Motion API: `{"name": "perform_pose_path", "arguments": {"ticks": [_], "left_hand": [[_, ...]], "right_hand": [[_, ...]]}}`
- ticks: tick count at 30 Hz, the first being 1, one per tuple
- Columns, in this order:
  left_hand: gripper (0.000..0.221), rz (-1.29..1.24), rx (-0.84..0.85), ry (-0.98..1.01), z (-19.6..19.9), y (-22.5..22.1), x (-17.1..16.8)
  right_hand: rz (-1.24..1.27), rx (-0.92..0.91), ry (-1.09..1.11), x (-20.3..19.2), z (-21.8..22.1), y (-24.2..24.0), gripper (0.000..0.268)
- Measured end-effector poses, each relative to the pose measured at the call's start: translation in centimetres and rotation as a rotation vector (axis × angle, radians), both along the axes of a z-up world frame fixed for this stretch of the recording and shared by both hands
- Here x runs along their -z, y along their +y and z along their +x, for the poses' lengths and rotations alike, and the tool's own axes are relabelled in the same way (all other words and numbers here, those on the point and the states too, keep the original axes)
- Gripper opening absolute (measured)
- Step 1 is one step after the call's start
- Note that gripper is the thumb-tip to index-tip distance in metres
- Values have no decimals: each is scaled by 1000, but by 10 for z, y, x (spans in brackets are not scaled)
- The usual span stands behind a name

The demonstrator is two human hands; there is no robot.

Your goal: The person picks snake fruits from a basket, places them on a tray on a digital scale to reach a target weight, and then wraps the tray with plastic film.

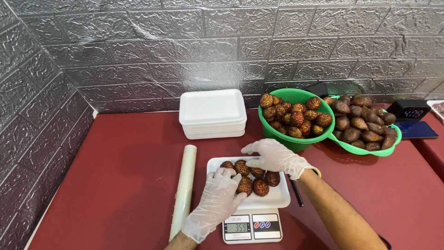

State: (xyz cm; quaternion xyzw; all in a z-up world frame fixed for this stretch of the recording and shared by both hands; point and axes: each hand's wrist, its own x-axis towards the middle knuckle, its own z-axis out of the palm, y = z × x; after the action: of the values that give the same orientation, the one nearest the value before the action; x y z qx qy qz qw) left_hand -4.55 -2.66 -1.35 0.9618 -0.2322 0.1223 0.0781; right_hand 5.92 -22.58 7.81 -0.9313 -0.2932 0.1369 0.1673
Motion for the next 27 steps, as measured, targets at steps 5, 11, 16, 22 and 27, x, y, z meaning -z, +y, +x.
{"name": "perform_pose_path", "arguments": {"ticks": [5,11,16,22,27], "left_hand": [[51,-23,50,-19,2,-13,-7],[43,59,96,-75,2,-38,-15],[46,179,64,-105,5,-48,-2],[45,205,49,-96,7,-49,4],[45,169,54,-80,6,-50,5]], "right_hand": [[-81,67,18,-7,-4,-18,52],[-160,71,107,-9,-11,-20,52],[-103,97,165,-3,-9,-24,50],[-134,84,141,-1,-9,-23,47],[-120,107,173,-3,-10,-23,48]]}}
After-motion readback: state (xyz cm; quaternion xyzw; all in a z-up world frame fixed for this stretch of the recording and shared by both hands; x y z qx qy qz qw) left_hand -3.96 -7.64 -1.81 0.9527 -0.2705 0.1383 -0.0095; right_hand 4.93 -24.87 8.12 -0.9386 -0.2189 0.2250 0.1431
